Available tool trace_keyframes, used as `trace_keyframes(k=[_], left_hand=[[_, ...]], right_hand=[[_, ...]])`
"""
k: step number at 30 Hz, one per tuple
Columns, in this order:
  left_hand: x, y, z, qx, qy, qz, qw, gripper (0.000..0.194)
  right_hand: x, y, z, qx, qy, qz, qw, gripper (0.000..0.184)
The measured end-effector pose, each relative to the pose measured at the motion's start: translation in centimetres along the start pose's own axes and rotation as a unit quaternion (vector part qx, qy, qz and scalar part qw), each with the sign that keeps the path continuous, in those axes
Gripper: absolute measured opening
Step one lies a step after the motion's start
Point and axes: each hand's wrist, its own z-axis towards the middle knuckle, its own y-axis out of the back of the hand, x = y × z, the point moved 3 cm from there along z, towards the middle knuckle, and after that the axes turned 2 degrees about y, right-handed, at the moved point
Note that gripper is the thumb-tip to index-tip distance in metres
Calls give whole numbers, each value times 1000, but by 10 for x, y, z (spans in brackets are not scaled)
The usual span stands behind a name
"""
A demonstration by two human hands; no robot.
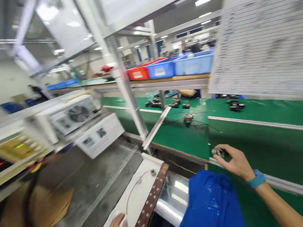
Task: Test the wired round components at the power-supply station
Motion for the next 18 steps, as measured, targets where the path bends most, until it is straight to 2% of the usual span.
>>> trace_keyframes(k=[2,3,4,6,8,9,10,11,13,15,16,18], left_hand=[[-30,13,-9,-52,-115,19,992,35],[-45,21,-13,-79,-154,46,984,38],[-60,29,-15,-102,-187,81,974,43],[-79,46,-15,-137,-219,163,952,57],[-80,64,-13,-109,-221,233,941,57],[-72,72,-13,-73,-202,256,942,49],[-60,81,-13,-30,-163,271,948,39],[-44,90,-14,13,-105,282,954,32],[-8,109,-21,70,37,295,952,31],[23,127,-32,88,145,307,937,31],[34,135,-38,90,175,310,930,31],[51,145,-51,102,208,304,924,31]], right_hand=[[81,-37,-10,108,96,50,988,44],[121,-54,-20,165,151,74,972,42],[158,-69,-33,224,212,98,946,40],[222,-97,-65,335,335,145,869,35],[268,-123,-99,414,435,189,777,30],[283,-137,-113,435,473,210,737,29],[294,-153,-125,442,502,225,708,29],[301,-170,-134,438,524,233,692,31],[307,-211,-142,417,543,219,696,44],[309,-256,-141,406,530,168,725,60],[310,-277,-139,406,517,136,741,64],[313,-316,-134,417,498,75,757,57]])
